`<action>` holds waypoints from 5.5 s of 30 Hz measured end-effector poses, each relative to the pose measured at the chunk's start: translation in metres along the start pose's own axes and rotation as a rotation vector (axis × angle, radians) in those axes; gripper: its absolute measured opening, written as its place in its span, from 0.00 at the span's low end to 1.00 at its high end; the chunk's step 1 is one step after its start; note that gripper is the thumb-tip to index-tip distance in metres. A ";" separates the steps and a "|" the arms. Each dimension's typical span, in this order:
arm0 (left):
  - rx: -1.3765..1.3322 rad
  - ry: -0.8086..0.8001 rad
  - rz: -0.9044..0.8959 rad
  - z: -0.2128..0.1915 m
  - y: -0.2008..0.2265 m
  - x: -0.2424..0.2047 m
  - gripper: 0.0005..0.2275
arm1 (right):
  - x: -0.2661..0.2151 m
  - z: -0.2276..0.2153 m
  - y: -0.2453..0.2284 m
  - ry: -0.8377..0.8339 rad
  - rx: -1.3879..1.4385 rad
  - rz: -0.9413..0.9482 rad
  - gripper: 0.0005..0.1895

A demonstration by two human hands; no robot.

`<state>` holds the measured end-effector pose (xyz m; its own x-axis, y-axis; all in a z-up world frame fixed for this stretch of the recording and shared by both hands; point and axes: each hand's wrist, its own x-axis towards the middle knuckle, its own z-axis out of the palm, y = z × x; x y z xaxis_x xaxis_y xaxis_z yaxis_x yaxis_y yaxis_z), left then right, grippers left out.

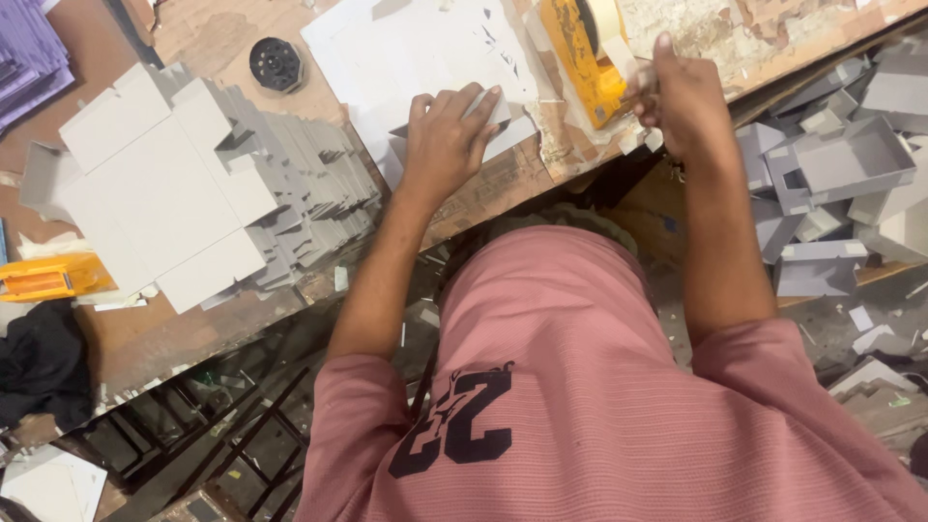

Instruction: The person folds flat white cardboard pieces into small boxes and secures the edges with tape from a yellow dispenser. They repeatedly pick up new pieces, fold them, apply tape, and place the finished boxes into a nearby bin.

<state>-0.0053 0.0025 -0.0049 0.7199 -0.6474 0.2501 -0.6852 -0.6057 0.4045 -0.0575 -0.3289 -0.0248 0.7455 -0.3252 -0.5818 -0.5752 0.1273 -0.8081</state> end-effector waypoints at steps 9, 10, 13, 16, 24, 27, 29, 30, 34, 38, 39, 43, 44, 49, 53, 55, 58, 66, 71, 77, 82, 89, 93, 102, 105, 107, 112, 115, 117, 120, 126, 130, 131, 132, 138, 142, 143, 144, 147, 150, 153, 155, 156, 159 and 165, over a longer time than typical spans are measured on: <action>0.030 0.002 -0.007 0.006 -0.002 0.000 0.19 | -0.008 -0.003 0.025 0.030 0.106 -0.111 0.14; 0.025 -0.009 -0.011 0.005 -0.002 -0.001 0.19 | -0.006 -0.002 0.026 0.033 0.101 -0.117 0.12; 0.016 0.003 -0.011 0.006 -0.001 -0.002 0.19 | -0.006 -0.006 0.033 0.059 0.082 -0.118 0.16; 0.041 0.016 -0.003 0.008 -0.001 -0.002 0.19 | -0.004 -0.009 0.041 0.110 0.037 -0.098 0.21; 0.016 0.032 0.013 0.007 0.000 -0.001 0.19 | -0.010 -0.012 0.073 0.156 0.114 -0.139 0.26; 0.019 0.040 0.014 0.006 -0.001 0.000 0.20 | -0.009 -0.015 0.080 0.101 0.217 -0.147 0.25; 0.022 0.035 0.016 0.005 -0.001 0.002 0.19 | -0.008 -0.015 0.082 0.094 0.183 -0.173 0.23; 0.025 0.029 0.017 0.005 -0.002 0.004 0.19 | -0.008 -0.015 0.081 0.092 0.168 -0.186 0.22; 0.021 0.021 0.011 0.002 0.001 0.001 0.19 | -0.026 -0.012 0.076 0.482 -0.716 -0.530 0.10; 0.016 0.025 0.022 -0.001 -0.001 0.008 0.19 | -0.029 -0.021 0.049 0.319 -0.568 -0.632 0.12; 0.020 0.029 0.025 0.000 0.000 0.006 0.19 | -0.029 -0.023 0.046 0.271 -0.502 -0.675 0.13; 0.025 0.025 0.032 0.000 -0.001 0.005 0.20 | -0.002 -0.020 0.042 0.162 -0.563 -0.763 0.11; 0.025 0.017 0.028 -0.001 -0.001 0.006 0.20 | 0.007 -0.017 0.041 0.153 -0.706 -0.781 0.10; 0.033 0.000 0.017 -0.001 0.001 0.004 0.20 | 0.022 -0.016 0.034 0.090 -0.533 -0.499 0.13; 0.022 0.026 0.024 0.005 -0.001 0.002 0.21 | 0.016 -0.010 0.026 0.058 -0.502 -0.203 0.12; 0.018 0.022 0.021 0.005 -0.001 0.001 0.21 | 0.013 -0.005 0.024 0.076 -0.524 -0.258 0.11; 0.018 0.017 0.026 0.005 -0.001 0.001 0.21 | 0.012 0.003 0.024 0.102 -0.497 -0.525 0.10; 0.022 0.048 0.034 0.006 0.001 -0.001 0.21 | -0.004 -0.014 0.052 0.157 -0.201 -0.036 0.13; 0.019 0.046 0.022 0.004 0.001 -0.002 0.21 | -0.011 -0.019 0.078 0.293 -0.536 -0.420 0.07; 0.038 0.054 0.036 0.005 0.001 -0.001 0.20 | -0.037 -0.047 0.050 0.377 -0.464 -0.639 0.03; -0.002 0.053 0.054 0.000 -0.002 0.000 0.21 | -0.032 0.018 0.021 -0.224 -0.115 -0.681 0.35; -0.018 0.018 0.006 -0.002 -0.003 -0.004 0.30 | 0.017 0.093 -0.004 -0.665 -0.276 -0.708 0.56; -0.015 0.021 -0.002 0.002 -0.005 -0.007 0.34 | 0.025 0.097 -0.015 -0.673 -0.504 -0.677 0.60; -0.030 -0.008 -0.037 0.007 -0.010 -0.008 0.37 | 0.022 0.113 -0.041 -0.732 -0.570 -0.710 0.63; -0.035 0.049 -0.003 0.010 -0.012 -0.006 0.37 | 0.028 0.120 -0.035 -0.688 -0.542 -0.565 0.57; -0.047 0.058 0.002 0.010 -0.011 -0.009 0.37 | 0.033 0.128 -0.021 -0.667 -0.290 -0.323 0.50; -0.045 0.037 -0.026 0.004 -0.008 -0.006 0.36 | 0.039 0.139 0.033 -0.455 -0.070 -0.332 0.41; -0.028 -0.070 -0.116 0.006 -0.005 -0.010 0.36 | 0.039 0.135 0.057 -0.321 -0.063 -0.377 0.41; -0.154 0.009 -0.163 0.006 -0.004 -0.014 0.36 | 0.037 0.134 0.056 -0.212 -0.182 -0.386 0.45; -0.314 0.185 -0.191 0.009 -0.005 -0.015 0.33 | 0.024 0.133 0.039 -0.279 0.365 -0.253 0.48; -1.083 0.304 -0.500 0.021 -0.006 -0.047 0.36 | -0.003 0.127 0.015 -0.326 0.086 -0.718 0.50; -0.678 0.172 -0.514 0.015 -0.014 -0.046 0.40 | -0.008 0.137 0.004 -0.270 -0.101 -0.779 0.46; -0.642 0.130 -0.528 0.014 -0.013 -0.044 0.38 | -0.009 0.138 0.003 -0.261 -0.176 -0.783 0.44; -0.606 0.088 -0.541 0.013 -0.013 -0.040 0.35 | -0.010 0.139 0.002 -0.253 -0.250 -0.786 0.42; -0.340 0.049 -0.333 -0.005 -0.010 -0.008 0.30 | -0.001 0.141 -0.003 -0.286 -0.276 -0.756 0.38; 0.061 0.038 -0.213 -0.008 -0.013 0.015 0.27 | 0.009 0.145 0.008 -0.395 -0.224 -0.615 0.39; 0.124 0.029 -0.188 -0.005 -0.013 0.020 0.27 | 0.012 0.148 0.013 -0.497 -0.048 -0.554 0.41; 0.187 0.020 -0.162 -0.001 -0.013 0.024 0.27 | 0.016 0.150 0.018 -0.596 0.129 -0.488 0.43; 0.224 -0.065 -0.125 0.011 -0.015 0.030 0.27 | 0.021 0.153 0.036 -0.601 0.079 -0.490 0.43; 0.220 -0.059 -0.092 0.017 -0.022 0.033 0.27 | 0.031 0.155 0.047 -0.614 0.129 -0.472 0.42; 0.207 -0.049 -0.075 0.017 -0.030 0.037 0.27 | 0.043 0.156 0.052 -0.711 0.273 -0.470 0.40; 0.187 -0.060 -0.078 0.015 -0.033 0.039 0.26 | 0.047 0.158 0.053 -0.730 0.318 -0.465 0.39; 0.174 -0.066 -0.080 0.013 -0.034 0.040 0.26 | 0.049 0.159 0.054 -0.740 0.341 -0.463 0.38; 0.134 -0.075 -0.076 0.010 -0.033 0.043 0.25 | 0.052 0.160 0.058 -0.700 0.284 -0.468 0.39; -0.185 -0.097 -0.114 0.001 -0.035 0.044 0.34 | 0.054 0.158 0.061 -0.724 0.374 -0.459 0.46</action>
<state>0.0497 -0.0054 -0.0088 0.7712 -0.6268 0.1115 -0.5619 -0.5877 0.5822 0.0009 -0.1908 -0.1202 0.9735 0.2282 -0.0125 -0.1204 0.4654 -0.8769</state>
